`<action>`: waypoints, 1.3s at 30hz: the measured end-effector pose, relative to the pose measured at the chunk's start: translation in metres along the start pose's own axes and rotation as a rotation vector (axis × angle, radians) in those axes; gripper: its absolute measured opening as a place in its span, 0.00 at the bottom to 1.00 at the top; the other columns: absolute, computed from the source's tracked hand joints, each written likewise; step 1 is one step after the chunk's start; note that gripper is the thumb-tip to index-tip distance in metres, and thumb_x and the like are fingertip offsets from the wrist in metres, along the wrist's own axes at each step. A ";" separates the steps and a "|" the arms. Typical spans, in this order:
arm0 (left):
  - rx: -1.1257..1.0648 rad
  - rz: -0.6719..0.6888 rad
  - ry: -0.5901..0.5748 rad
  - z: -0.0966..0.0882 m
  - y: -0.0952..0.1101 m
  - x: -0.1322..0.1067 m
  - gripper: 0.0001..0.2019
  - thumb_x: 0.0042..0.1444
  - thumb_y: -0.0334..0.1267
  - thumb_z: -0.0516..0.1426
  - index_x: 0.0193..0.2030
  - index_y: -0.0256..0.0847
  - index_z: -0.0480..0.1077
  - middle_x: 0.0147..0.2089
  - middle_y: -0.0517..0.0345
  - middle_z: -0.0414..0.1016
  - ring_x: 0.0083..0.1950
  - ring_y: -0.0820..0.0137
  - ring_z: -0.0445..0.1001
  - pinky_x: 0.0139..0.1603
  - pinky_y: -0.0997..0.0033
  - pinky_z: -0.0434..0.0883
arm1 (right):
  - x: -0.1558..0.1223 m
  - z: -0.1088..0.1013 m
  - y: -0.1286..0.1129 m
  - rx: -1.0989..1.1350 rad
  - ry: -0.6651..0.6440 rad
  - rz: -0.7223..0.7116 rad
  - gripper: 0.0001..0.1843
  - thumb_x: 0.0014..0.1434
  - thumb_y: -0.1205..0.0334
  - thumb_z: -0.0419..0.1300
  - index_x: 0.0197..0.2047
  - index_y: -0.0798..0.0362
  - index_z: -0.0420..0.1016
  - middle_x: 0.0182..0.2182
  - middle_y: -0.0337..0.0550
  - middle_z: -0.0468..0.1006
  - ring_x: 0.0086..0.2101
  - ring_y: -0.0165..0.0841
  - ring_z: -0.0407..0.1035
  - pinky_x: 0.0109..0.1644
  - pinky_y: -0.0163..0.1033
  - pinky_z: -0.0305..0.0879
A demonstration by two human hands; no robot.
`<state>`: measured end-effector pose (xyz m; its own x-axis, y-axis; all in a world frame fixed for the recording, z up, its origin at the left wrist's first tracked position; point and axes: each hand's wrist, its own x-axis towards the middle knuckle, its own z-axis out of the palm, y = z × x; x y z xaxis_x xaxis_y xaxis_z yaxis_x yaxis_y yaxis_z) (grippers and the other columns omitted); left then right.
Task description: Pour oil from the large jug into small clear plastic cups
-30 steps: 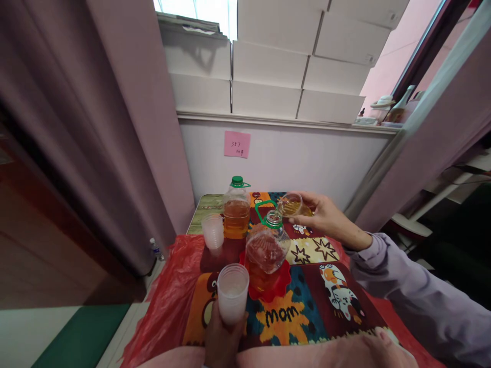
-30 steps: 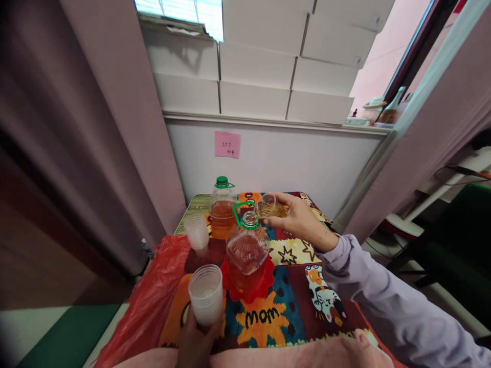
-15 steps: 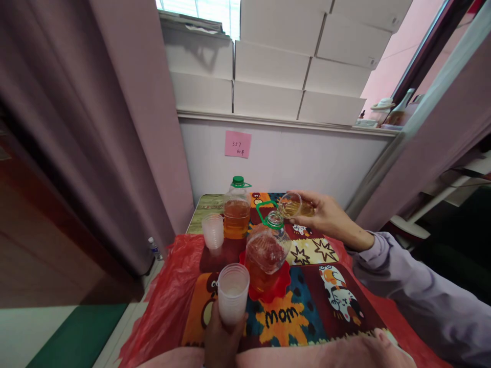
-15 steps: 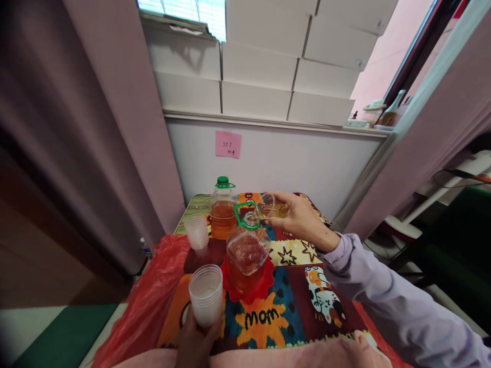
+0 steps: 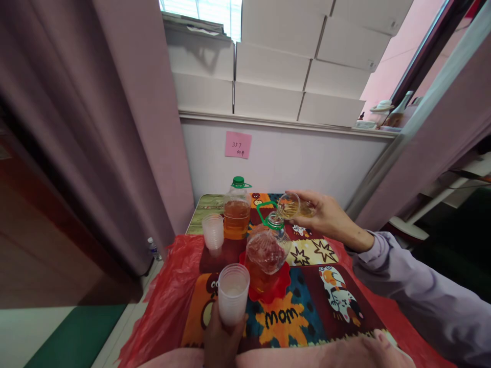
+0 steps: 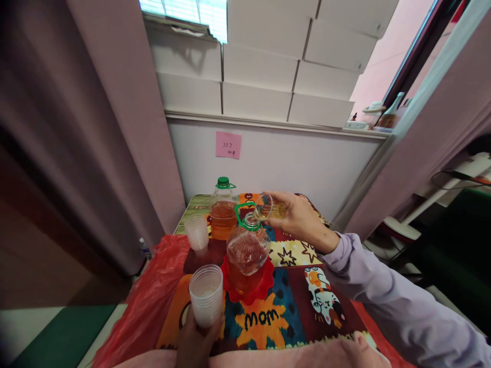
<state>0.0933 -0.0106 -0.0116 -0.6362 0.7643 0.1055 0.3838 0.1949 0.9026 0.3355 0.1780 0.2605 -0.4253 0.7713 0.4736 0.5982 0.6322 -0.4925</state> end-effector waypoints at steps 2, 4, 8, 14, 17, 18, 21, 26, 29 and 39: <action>-0.055 -0.035 -0.064 -0.001 -0.002 0.000 0.26 0.45 0.61 0.65 0.45 0.47 0.71 0.39 0.52 0.84 0.43 0.44 0.84 0.47 0.49 0.79 | 0.001 0.000 -0.001 -0.018 -0.004 -0.010 0.31 0.54 0.55 0.76 0.61 0.41 0.83 0.50 0.43 0.89 0.46 0.46 0.83 0.55 0.53 0.77; -0.101 -0.066 -0.077 -0.002 -0.002 0.001 0.28 0.43 0.61 0.67 0.45 0.47 0.71 0.37 0.53 0.83 0.42 0.43 0.83 0.46 0.48 0.79 | 0.001 -0.001 -0.002 -0.044 -0.006 -0.014 0.30 0.54 0.55 0.76 0.62 0.41 0.82 0.51 0.43 0.88 0.46 0.46 0.83 0.54 0.52 0.77; -0.144 -0.081 -0.074 -0.004 0.001 0.001 0.27 0.43 0.60 0.67 0.45 0.47 0.71 0.38 0.52 0.84 0.43 0.44 0.83 0.47 0.49 0.78 | 0.003 -0.001 -0.005 -0.113 -0.010 -0.036 0.31 0.55 0.56 0.75 0.63 0.41 0.81 0.51 0.42 0.88 0.47 0.45 0.82 0.53 0.50 0.76; -0.103 -0.088 -0.094 -0.007 -0.001 0.006 0.26 0.41 0.59 0.67 0.43 0.47 0.72 0.39 0.51 0.85 0.45 0.42 0.85 0.49 0.46 0.79 | 0.005 -0.002 -0.007 -0.201 -0.032 -0.082 0.33 0.56 0.58 0.73 0.65 0.44 0.80 0.51 0.45 0.87 0.47 0.44 0.81 0.52 0.48 0.76; -0.116 -0.102 -0.112 -0.008 -0.004 0.010 0.28 0.35 0.59 0.69 0.41 0.49 0.72 0.38 0.52 0.85 0.44 0.42 0.85 0.47 0.45 0.80 | 0.005 -0.002 -0.009 -0.235 -0.037 -0.100 0.33 0.57 0.60 0.71 0.66 0.46 0.78 0.54 0.47 0.86 0.49 0.45 0.81 0.54 0.49 0.76; -0.121 -0.097 -0.107 -0.008 -0.005 0.011 0.27 0.35 0.59 0.69 0.41 0.49 0.72 0.38 0.52 0.85 0.44 0.42 0.85 0.47 0.46 0.80 | 0.005 -0.002 -0.010 -0.243 -0.040 -0.103 0.33 0.57 0.61 0.71 0.67 0.47 0.78 0.55 0.48 0.85 0.49 0.45 0.81 0.55 0.50 0.76; -0.127 -0.077 -0.111 -0.006 -0.005 0.011 0.25 0.37 0.59 0.68 0.40 0.49 0.73 0.36 0.54 0.85 0.41 0.45 0.85 0.45 0.48 0.81 | 0.005 -0.002 -0.011 -0.260 -0.041 -0.114 0.34 0.57 0.64 0.71 0.67 0.48 0.77 0.57 0.49 0.84 0.52 0.46 0.80 0.57 0.52 0.76; -0.141 -0.077 -0.076 -0.005 -0.005 0.011 0.25 0.34 0.58 0.69 0.38 0.49 0.73 0.34 0.54 0.84 0.39 0.45 0.85 0.42 0.49 0.81 | 0.006 -0.002 -0.014 -0.285 -0.035 -0.146 0.35 0.57 0.66 0.69 0.68 0.46 0.76 0.58 0.48 0.84 0.54 0.46 0.80 0.58 0.53 0.76; -0.133 -0.058 -0.103 -0.005 -0.006 0.011 0.23 0.37 0.57 0.68 0.39 0.49 0.73 0.35 0.54 0.85 0.39 0.46 0.85 0.43 0.49 0.80 | 0.006 -0.002 -0.015 -0.312 -0.032 -0.164 0.36 0.56 0.67 0.68 0.69 0.47 0.76 0.58 0.48 0.84 0.54 0.47 0.80 0.58 0.53 0.77; -0.168 -0.056 -0.069 -0.005 -0.002 0.010 0.23 0.35 0.56 0.69 0.37 0.50 0.73 0.32 0.57 0.83 0.36 0.47 0.84 0.40 0.50 0.80 | 0.007 0.000 -0.015 -0.357 -0.011 -0.265 0.36 0.58 0.69 0.65 0.70 0.48 0.75 0.60 0.51 0.82 0.56 0.47 0.79 0.59 0.54 0.77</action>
<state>0.0830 -0.0061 -0.0099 -0.6034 0.7969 0.0297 0.2288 0.1374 0.9637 0.3234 0.1739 0.2711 -0.6014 0.5881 0.5408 0.6639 0.7444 -0.0712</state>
